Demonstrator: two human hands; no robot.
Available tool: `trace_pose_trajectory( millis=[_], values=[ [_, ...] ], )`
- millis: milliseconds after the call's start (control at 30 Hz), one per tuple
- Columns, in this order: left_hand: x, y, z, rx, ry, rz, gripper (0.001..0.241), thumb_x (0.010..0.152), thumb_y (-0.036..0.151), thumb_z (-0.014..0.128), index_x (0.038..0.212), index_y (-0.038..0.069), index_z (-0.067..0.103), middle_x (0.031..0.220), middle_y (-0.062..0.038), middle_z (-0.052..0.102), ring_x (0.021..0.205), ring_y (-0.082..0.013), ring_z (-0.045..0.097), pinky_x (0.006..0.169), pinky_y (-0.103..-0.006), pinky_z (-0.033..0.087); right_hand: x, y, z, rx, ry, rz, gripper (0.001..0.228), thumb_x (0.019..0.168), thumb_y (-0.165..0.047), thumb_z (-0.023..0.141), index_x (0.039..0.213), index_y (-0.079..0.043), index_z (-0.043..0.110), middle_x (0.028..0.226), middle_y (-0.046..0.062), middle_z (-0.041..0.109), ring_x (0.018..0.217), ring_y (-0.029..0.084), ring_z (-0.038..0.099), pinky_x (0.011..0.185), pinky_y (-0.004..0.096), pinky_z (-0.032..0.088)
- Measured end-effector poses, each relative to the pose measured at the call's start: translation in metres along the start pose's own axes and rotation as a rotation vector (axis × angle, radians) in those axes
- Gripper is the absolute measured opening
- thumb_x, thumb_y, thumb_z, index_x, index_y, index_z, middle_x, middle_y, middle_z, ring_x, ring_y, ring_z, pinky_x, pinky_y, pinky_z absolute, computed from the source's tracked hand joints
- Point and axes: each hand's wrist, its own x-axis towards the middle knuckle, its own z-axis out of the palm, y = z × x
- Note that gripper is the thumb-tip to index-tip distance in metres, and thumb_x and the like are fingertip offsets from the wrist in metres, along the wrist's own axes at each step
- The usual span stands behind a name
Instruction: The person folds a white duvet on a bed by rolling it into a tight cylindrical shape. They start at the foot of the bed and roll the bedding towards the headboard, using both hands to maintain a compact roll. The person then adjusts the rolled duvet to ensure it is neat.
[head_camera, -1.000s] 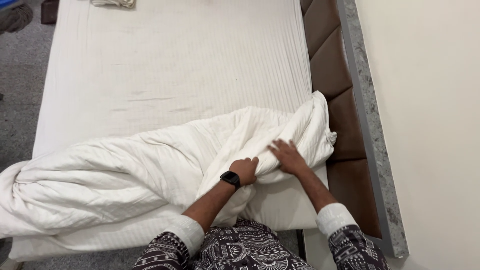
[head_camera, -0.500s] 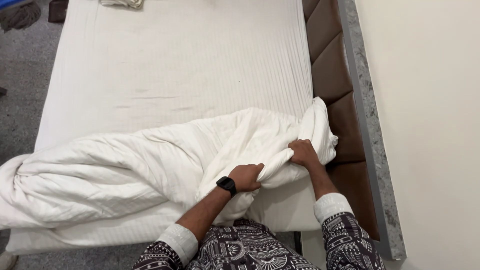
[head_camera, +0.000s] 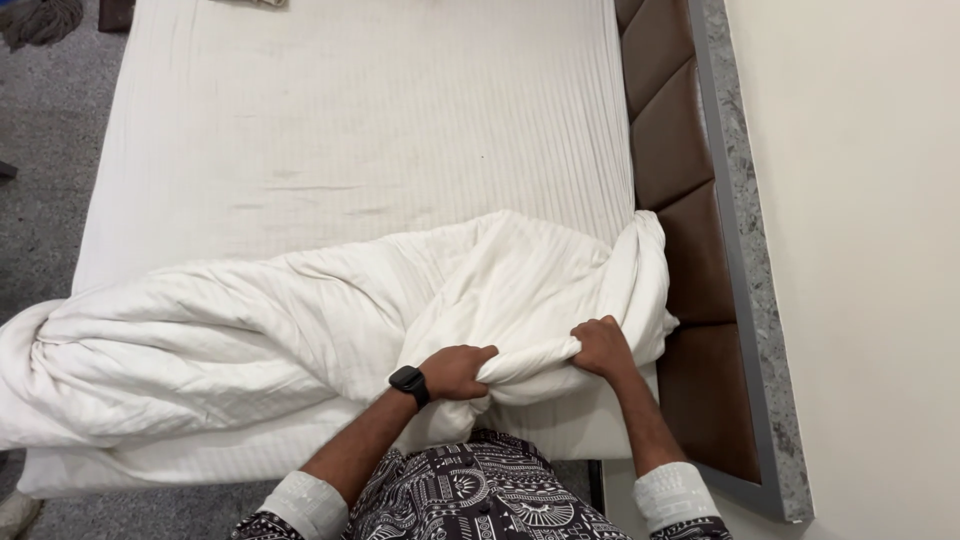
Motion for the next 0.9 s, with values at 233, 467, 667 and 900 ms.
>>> trace_pose_trajectory(
  millis=[233, 467, 667, 900],
  values=[
    [0.027, -0.037, 0.012, 0.086, 0.004, -0.135, 0.060, 0.078, 0.042, 0.063, 0.128, 0.013, 0.051, 0.110, -0.019, 0.070, 0.107, -0.0436, 0.068, 0.085, -0.0574, 0.056, 0.029, -0.017, 0.004, -0.048, -0.026, -0.024, 0.023, 0.078, -0.042, 0.057, 0.080, -0.023, 0.070, 0.082, 0.002, 0.072, 0.090, 0.024, 0.069, 0.093, 0.043, 0.046],
    [0.052, -0.038, 0.021, 0.178, 0.032, -0.176, 0.064, 0.077, 0.056, 0.063, 0.122, 0.011, 0.055, 0.110, -0.019, 0.071, 0.106, -0.0410, 0.070, 0.085, -0.0557, 0.057, 0.031, -0.044, 0.019, -0.065, -0.046, -0.075, 0.037, 0.083, -0.039, 0.059, 0.112, -0.016, 0.063, 0.116, 0.007, 0.069, 0.126, 0.028, 0.060, 0.120, 0.055, 0.030],
    [0.069, 0.026, 0.005, 0.263, 0.136, -0.255, 0.087, 0.081, 0.069, 0.059, 0.136, 0.002, 0.053, 0.119, -0.024, 0.066, 0.112, -0.0436, 0.068, 0.089, -0.0542, 0.057, 0.020, -0.041, 0.012, 0.032, 0.043, -0.054, 0.033, 0.081, -0.032, 0.062, 0.104, -0.009, 0.069, 0.103, 0.012, 0.073, 0.114, 0.031, 0.068, 0.124, 0.052, 0.030],
    [0.153, 0.001, 0.093, 0.390, 0.173, -0.288, 0.054, 0.085, 0.048, 0.062, 0.114, 0.002, 0.057, 0.088, -0.018, 0.069, 0.085, -0.0400, 0.074, 0.071, -0.0489, 0.059, 0.010, -0.010, 0.029, 0.054, 0.119, -0.108, 0.029, 0.077, -0.035, 0.067, 0.094, -0.012, 0.071, 0.092, 0.009, 0.072, 0.105, 0.030, 0.071, 0.122, 0.049, 0.035]
  ],
)
